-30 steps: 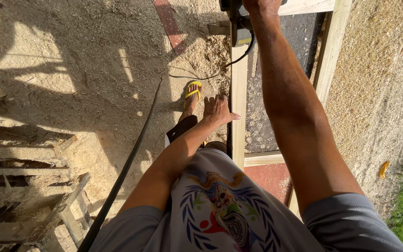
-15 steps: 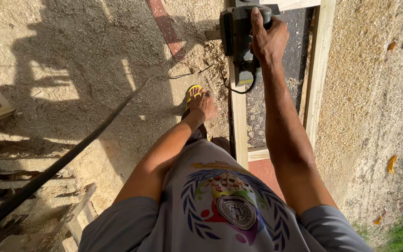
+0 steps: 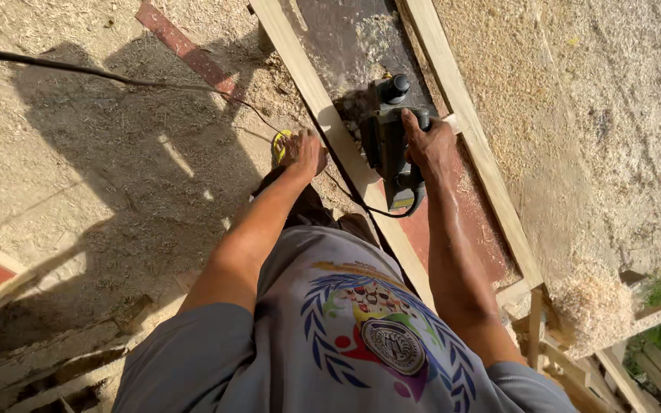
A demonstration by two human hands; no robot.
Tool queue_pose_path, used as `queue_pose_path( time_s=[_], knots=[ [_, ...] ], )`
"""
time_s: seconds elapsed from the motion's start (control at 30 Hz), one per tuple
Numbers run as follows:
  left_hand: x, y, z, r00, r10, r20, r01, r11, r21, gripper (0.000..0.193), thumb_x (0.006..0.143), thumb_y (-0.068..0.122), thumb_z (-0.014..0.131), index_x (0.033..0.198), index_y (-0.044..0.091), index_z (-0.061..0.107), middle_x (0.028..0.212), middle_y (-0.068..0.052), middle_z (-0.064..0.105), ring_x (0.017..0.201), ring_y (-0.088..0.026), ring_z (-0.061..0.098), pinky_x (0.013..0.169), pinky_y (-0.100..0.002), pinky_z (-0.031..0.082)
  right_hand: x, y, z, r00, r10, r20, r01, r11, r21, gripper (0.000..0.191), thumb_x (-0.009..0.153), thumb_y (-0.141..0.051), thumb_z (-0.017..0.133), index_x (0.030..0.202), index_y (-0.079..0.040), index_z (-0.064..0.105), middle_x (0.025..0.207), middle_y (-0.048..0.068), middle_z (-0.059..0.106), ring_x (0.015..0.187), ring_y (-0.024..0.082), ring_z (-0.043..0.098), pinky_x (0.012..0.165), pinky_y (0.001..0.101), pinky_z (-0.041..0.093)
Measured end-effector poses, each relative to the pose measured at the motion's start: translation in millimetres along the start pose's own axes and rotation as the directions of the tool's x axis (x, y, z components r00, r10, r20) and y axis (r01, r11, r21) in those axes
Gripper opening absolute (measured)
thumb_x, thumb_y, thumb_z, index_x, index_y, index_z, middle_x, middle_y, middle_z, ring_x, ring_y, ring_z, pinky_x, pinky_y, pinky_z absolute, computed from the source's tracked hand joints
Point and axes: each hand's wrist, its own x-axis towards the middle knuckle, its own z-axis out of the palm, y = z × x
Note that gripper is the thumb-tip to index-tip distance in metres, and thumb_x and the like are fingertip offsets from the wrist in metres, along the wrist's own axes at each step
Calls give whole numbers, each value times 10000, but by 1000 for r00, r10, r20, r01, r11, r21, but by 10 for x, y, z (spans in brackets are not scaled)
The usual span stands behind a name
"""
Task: The person uses an electric hand planer to smooth the edges of wooden frames laid on a low work surface, steadying each frame with one hand while planing. They reposition and turn the frames to plane different sides and edges, then set the planer down and handle the power cord.
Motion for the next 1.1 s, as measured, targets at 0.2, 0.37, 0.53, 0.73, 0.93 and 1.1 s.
queue_pose_path(
  time_s=[0.2,0.37,0.53,0.73,0.93,1.1],
  knots=[
    [-940,1152,868,980,162,-114,-117,937,330,572,884,355,764,1269,-50,642,1317,-210,614,1248,-369,555,1039,-514,467,-970,1472,-778,975,129,-183,-102,984,147,519,875,-556,734,861,-38,740,621,64,683,506,167,685,527,346,550],
    [-1518,1779,1239,985,49,167,-55,998,31,572,953,494,702,1217,-13,739,1366,-275,655,1287,-415,628,1066,-486,524,-1795,2587,-1292,903,315,-292,-259,942,215,501,885,-538,738,884,-38,766,609,76,684,500,172,682,540,359,544],
    [-1890,2223,1696,909,276,312,-343,921,186,597,807,491,797,1160,11,749,1253,-238,688,1209,-389,650,1008,-458,548,-2543,3342,-1497,747,519,-415,-366,843,394,511,925,-515,747,826,-13,758,603,74,679,493,155,674,514,336,550],
    [-2128,2683,2238,719,544,434,-649,748,139,620,870,544,769,1087,-36,750,1151,-285,703,1121,-417,679,953,-480,563,-3216,4050,-1562,527,682,-507,-346,717,605,412,907,-423,786,810,-28,721,632,56,690,458,151,658,433,327,527],
    [-2501,2880,2642,676,631,381,-708,699,99,540,887,470,759,1075,-35,733,1127,-283,710,1124,-421,669,968,-499,547,-3659,4808,-1498,480,612,-629,-256,783,566,432,954,-389,776,775,-4,692,624,70,671,462,157,651,423,334,514],
    [-2835,3193,3086,690,665,285,-703,709,46,548,900,453,746,1149,-30,682,1177,-255,653,1174,-413,603,1023,-509,487,-3814,5650,-1638,538,569,-622,-212,806,553,435,980,-400,753,805,-7,688,632,76,672,475,153,658,428,332,529]
  ],
)
